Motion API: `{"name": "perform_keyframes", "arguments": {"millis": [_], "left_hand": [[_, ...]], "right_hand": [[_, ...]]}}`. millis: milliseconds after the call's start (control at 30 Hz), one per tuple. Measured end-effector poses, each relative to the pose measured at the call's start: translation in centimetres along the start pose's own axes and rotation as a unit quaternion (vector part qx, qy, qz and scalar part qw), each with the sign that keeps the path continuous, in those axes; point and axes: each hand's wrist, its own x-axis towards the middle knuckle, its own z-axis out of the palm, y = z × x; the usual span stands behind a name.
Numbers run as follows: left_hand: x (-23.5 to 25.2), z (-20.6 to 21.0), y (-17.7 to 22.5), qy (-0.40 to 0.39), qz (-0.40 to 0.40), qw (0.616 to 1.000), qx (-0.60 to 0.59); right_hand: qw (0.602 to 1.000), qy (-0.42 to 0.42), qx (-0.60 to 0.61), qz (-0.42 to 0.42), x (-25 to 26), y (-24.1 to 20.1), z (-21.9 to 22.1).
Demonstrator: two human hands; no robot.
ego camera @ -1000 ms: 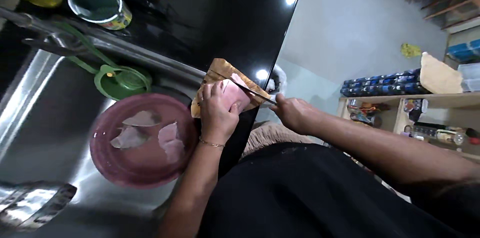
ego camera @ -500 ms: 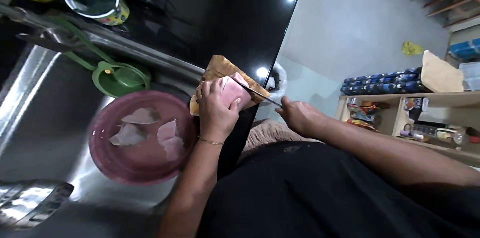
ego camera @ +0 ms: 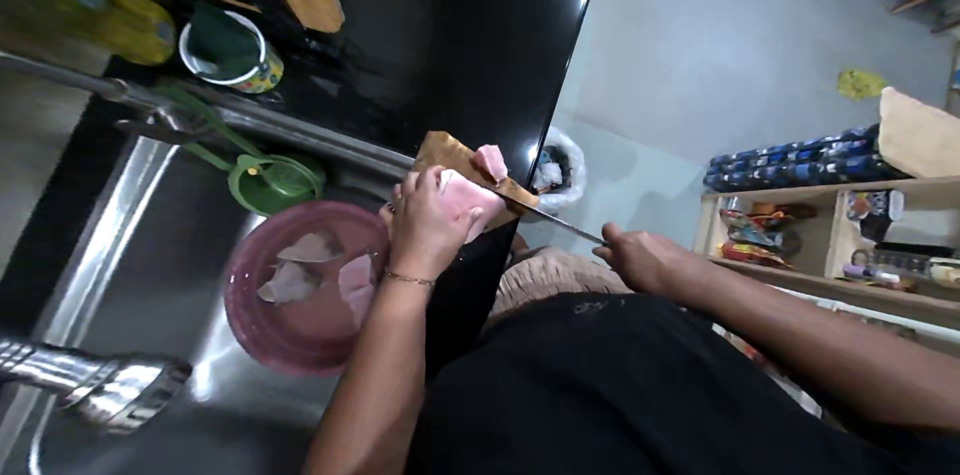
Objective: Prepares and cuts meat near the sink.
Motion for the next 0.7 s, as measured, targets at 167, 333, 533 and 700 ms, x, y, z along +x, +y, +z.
{"name": "perform_keyframes", "arguments": {"millis": [167, 333, 533, 700], "left_hand": [[4.7, -1.6, 3.5, 0.001, 0.002, 1.0, -0.009], [7.6, 0.4, 7.0, -0.116, -0.033, 0.981, 0.152], [7.5, 0.6, 6.9, -0.134, 0.023, 0.982, 0.129], [4.3, -3.5, 2.4, 0.098, 0.043, 0.994, -0.028]], "right_hand": [[0.999, 0.017, 0.002, -0.038, -1.0, 3.6, 0.0], [0.995, 0.069, 0.038, -0.061, -2.2, 7.2, 1.5], [0.991, 0.104, 0.061, -0.054, -2.1, 9.1, 1.8], [0.988, 0.109, 0.074, -0.075, -1.0, 8.0, 0.7]]}}
